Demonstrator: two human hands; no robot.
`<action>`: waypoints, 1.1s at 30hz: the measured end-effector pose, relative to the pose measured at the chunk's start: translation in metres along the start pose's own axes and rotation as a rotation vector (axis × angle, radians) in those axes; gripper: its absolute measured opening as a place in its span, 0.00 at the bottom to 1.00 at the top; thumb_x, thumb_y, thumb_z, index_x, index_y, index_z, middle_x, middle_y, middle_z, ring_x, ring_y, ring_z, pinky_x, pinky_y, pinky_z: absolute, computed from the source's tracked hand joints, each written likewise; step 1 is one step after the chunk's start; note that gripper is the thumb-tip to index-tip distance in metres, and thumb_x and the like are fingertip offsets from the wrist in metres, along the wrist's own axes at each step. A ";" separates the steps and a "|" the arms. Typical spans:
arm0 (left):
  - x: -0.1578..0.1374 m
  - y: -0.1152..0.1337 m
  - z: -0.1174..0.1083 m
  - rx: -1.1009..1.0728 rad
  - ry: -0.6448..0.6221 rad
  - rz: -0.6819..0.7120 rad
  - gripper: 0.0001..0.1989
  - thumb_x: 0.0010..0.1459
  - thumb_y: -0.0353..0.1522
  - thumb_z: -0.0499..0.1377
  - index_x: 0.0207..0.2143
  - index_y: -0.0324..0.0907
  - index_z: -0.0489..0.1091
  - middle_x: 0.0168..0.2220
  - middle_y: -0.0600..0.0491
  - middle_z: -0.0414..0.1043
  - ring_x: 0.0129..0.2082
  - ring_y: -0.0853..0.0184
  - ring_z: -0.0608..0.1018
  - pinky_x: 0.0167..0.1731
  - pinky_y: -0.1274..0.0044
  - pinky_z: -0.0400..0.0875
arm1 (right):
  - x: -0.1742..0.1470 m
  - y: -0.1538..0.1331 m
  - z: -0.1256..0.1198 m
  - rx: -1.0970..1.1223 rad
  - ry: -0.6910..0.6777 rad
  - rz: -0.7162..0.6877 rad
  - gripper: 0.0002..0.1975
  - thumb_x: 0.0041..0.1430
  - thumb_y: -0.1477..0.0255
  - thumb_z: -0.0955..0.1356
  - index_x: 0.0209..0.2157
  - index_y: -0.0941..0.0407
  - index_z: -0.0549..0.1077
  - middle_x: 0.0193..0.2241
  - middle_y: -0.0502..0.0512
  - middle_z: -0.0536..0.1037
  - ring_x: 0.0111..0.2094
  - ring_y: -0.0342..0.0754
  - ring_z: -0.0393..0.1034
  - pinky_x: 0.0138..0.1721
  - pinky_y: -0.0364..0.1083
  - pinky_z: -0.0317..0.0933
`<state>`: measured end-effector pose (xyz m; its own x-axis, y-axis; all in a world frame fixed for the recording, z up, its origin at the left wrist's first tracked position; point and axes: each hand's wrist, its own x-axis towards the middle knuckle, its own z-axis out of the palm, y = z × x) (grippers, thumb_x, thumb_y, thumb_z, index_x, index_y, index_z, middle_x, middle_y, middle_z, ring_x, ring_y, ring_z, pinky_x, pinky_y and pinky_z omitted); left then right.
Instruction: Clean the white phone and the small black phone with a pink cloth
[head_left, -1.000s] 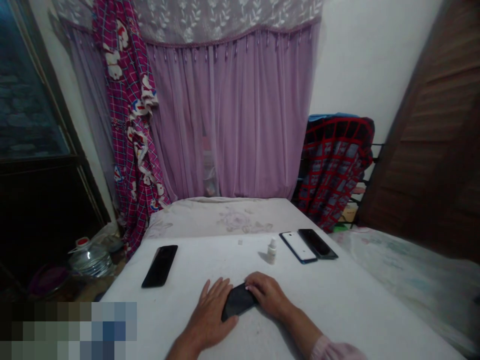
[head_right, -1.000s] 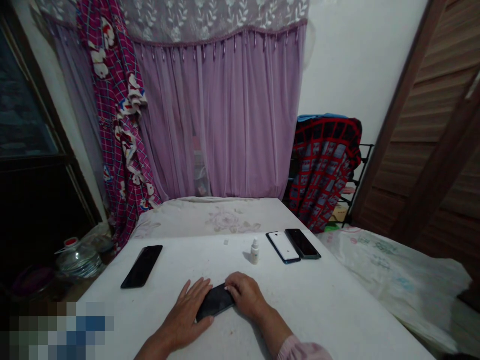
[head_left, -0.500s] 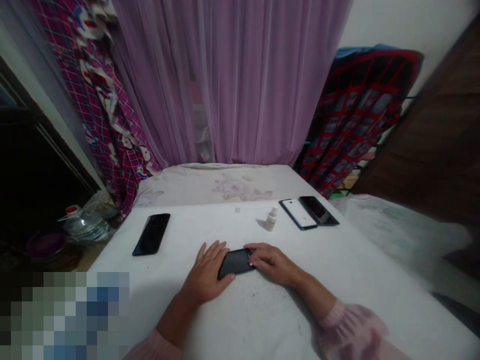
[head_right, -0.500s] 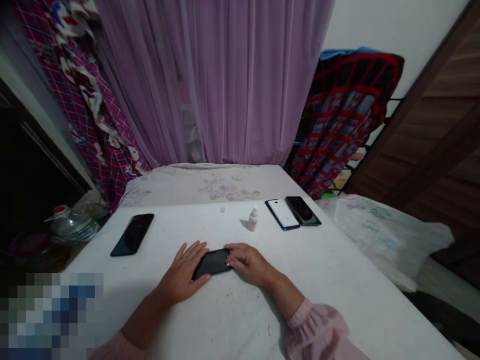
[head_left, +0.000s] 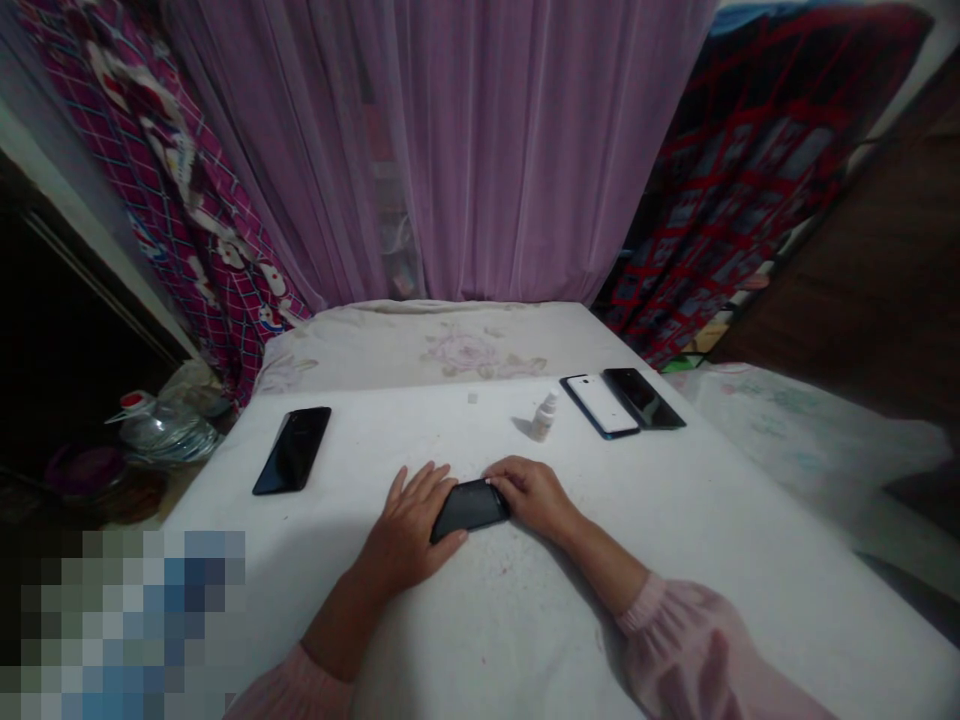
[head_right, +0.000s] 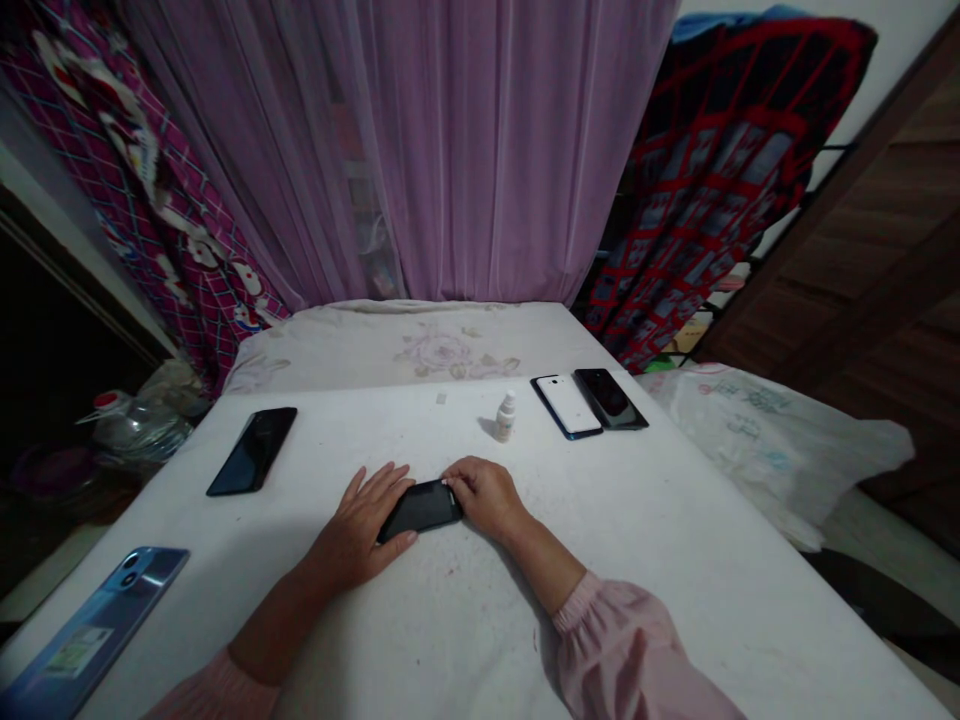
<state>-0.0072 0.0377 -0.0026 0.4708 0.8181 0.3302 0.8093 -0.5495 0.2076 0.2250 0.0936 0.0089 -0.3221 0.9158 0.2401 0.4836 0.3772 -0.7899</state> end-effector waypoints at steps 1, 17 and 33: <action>0.000 0.000 0.000 -0.001 -0.001 -0.002 0.27 0.61 0.42 0.55 0.59 0.40 0.62 0.62 0.42 0.64 0.64 0.52 0.63 0.64 0.54 0.48 | 0.000 0.000 0.001 -0.018 0.013 0.018 0.09 0.56 0.70 0.67 0.32 0.52 0.80 0.30 0.53 0.81 0.33 0.49 0.74 0.38 0.46 0.63; -0.002 0.000 0.002 -0.010 0.033 0.027 0.27 0.63 0.43 0.54 0.59 0.38 0.62 0.61 0.38 0.65 0.63 0.50 0.65 0.62 0.51 0.51 | -0.017 0.006 -0.027 0.091 -0.320 -0.216 0.10 0.61 0.64 0.68 0.34 0.53 0.81 0.54 0.62 0.73 0.53 0.53 0.69 0.54 0.52 0.62; -0.003 0.001 0.003 -0.025 0.038 0.001 0.29 0.62 0.43 0.54 0.62 0.41 0.59 0.62 0.41 0.65 0.64 0.52 0.64 0.65 0.54 0.46 | 0.002 0.002 0.000 -0.150 -0.072 -0.066 0.07 0.60 0.73 0.66 0.35 0.53 0.77 0.33 0.53 0.80 0.36 0.49 0.74 0.40 0.47 0.65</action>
<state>-0.0073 0.0351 -0.0060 0.4575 0.8110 0.3646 0.7996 -0.5546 0.2302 0.2249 0.0959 0.0079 -0.4120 0.8782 0.2431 0.5735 0.4572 -0.6797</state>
